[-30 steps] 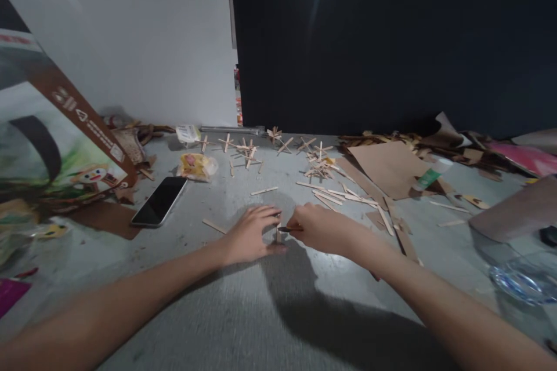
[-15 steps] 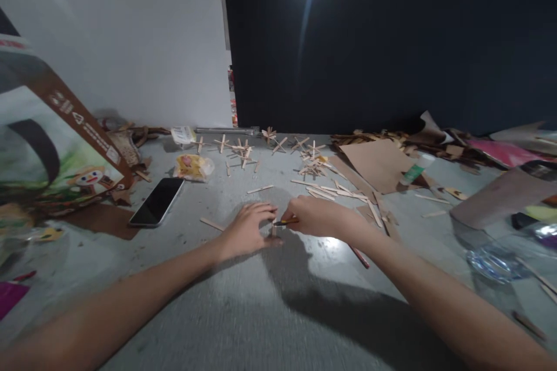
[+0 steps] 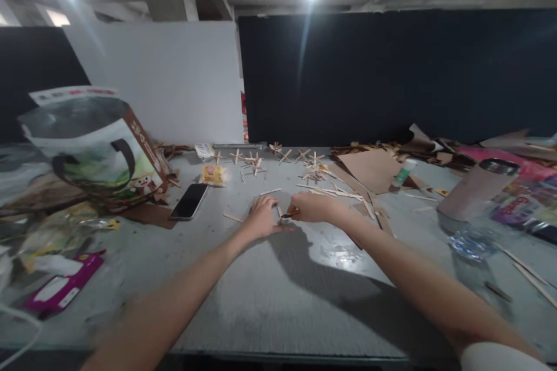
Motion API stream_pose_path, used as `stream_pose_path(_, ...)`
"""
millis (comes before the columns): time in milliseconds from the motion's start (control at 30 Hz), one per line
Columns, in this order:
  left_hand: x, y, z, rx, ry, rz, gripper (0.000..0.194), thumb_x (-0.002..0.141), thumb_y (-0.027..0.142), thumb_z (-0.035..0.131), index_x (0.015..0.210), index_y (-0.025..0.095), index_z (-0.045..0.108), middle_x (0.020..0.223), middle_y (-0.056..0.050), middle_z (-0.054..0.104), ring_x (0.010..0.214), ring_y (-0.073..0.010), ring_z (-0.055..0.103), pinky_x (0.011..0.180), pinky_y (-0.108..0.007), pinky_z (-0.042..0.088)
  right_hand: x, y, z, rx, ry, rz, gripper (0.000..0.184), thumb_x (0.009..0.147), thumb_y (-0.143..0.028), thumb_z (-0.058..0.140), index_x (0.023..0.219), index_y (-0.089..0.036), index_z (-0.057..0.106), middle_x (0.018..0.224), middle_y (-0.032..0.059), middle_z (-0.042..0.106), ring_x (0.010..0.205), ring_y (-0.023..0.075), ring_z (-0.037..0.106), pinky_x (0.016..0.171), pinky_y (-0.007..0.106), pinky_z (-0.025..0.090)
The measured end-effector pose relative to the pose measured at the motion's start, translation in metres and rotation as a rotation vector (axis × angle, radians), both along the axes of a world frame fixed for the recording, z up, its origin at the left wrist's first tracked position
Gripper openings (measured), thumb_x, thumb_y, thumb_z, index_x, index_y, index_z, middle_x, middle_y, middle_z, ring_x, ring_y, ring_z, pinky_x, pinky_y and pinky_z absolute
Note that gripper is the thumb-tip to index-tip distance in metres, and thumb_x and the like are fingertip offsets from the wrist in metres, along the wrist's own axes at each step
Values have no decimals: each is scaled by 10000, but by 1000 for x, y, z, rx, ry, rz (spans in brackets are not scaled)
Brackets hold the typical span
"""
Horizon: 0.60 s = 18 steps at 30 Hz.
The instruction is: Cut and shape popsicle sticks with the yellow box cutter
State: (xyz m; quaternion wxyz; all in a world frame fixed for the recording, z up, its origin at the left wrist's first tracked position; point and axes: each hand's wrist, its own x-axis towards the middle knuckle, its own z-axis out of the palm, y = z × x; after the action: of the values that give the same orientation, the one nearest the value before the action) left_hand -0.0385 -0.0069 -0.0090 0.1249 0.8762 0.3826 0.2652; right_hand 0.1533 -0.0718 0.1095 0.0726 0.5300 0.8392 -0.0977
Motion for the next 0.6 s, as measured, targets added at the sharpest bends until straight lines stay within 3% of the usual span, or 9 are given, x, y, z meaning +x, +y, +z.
stream_pose_path(267,4,-2,3,-10,7,53,553,582,510,1010,962,214,737,1274,-143,724,1291,-373,644,1091,-460,530,-4,-14,-15,119,-45,-36,273,980,-164,616,1109,-208,852,1076,148,827,1025,270,768,748,269,458)
stream_pose_path(433,4,-9,10,-35,42,84,578,608,485,994,1059,219,749,1274,-131,736,1301,-380,629,1105,-454,509,0,-25,-27,151,2,-63,289,998,-184,608,1174,-193,837,1100,171,820,1028,266,764,769,273,469)
stream_pose_path(600,2,-11,16,-81,86,101,671,613,531,983,1146,200,747,1309,-146,726,1307,-394,620,1112,-457,495,5,-29,-34,139,88,-66,277,1002,-185,609,1137,-201,849,1040,145,829,936,234,763,683,255,409)
